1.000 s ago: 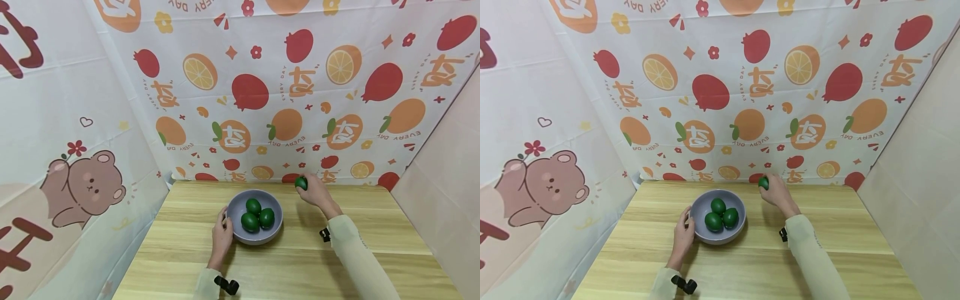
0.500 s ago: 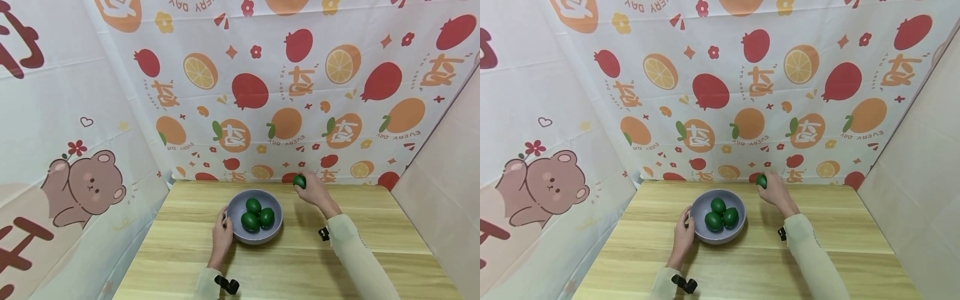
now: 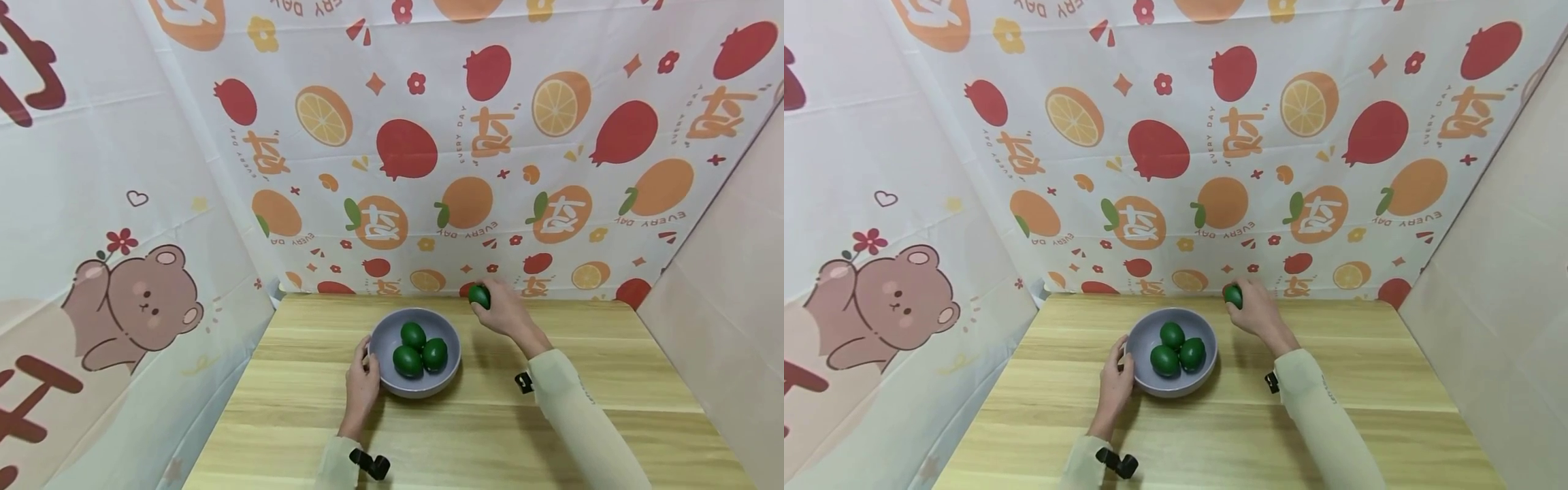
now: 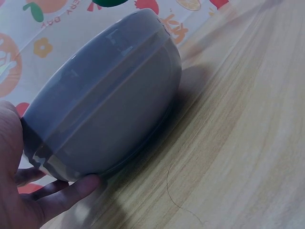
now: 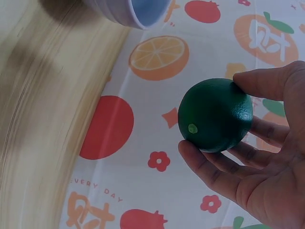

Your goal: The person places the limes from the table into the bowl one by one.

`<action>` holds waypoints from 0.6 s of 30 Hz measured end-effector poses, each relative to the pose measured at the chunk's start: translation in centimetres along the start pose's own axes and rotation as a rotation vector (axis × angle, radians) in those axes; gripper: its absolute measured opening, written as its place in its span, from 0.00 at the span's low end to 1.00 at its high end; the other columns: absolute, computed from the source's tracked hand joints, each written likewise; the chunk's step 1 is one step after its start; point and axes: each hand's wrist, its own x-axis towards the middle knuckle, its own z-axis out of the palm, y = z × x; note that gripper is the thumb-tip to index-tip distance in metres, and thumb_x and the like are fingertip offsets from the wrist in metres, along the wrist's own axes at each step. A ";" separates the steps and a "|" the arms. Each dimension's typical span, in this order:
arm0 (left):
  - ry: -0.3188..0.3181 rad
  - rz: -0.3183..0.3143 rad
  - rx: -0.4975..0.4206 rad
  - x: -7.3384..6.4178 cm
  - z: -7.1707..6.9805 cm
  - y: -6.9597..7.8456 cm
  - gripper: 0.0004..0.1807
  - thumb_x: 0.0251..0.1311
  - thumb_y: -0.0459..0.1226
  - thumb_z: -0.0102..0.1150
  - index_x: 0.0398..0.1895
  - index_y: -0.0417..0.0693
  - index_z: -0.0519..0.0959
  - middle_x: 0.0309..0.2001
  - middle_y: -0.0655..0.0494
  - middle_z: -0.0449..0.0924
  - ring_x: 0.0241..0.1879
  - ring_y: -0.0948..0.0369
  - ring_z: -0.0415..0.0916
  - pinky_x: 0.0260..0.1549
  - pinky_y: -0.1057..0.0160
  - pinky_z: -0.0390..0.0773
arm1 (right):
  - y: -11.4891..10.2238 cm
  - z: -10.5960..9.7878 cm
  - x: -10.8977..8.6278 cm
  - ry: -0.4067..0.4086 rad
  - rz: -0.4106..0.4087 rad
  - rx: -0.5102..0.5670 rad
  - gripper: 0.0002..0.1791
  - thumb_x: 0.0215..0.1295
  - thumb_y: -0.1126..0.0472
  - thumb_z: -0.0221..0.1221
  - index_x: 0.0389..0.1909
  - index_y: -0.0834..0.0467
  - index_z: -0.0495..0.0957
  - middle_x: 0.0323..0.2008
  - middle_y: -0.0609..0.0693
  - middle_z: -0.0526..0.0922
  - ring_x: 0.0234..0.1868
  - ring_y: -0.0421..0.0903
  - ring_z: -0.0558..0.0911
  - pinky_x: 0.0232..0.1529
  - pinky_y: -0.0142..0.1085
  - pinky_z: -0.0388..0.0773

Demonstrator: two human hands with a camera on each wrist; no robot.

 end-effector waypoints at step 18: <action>0.009 -0.001 -0.008 -0.3 -0.1 -0.1 0.26 0.75 0.36 0.46 0.75 0.53 0.67 0.70 0.33 0.71 0.61 0.40 0.79 0.46 0.49 0.87 | -2.5 0.5 -0.5 0.020 -0.080 -0.025 0.26 0.66 0.57 0.65 0.63 0.60 0.74 0.58 0.62 0.78 0.48 0.56 0.79 0.41 0.46 0.81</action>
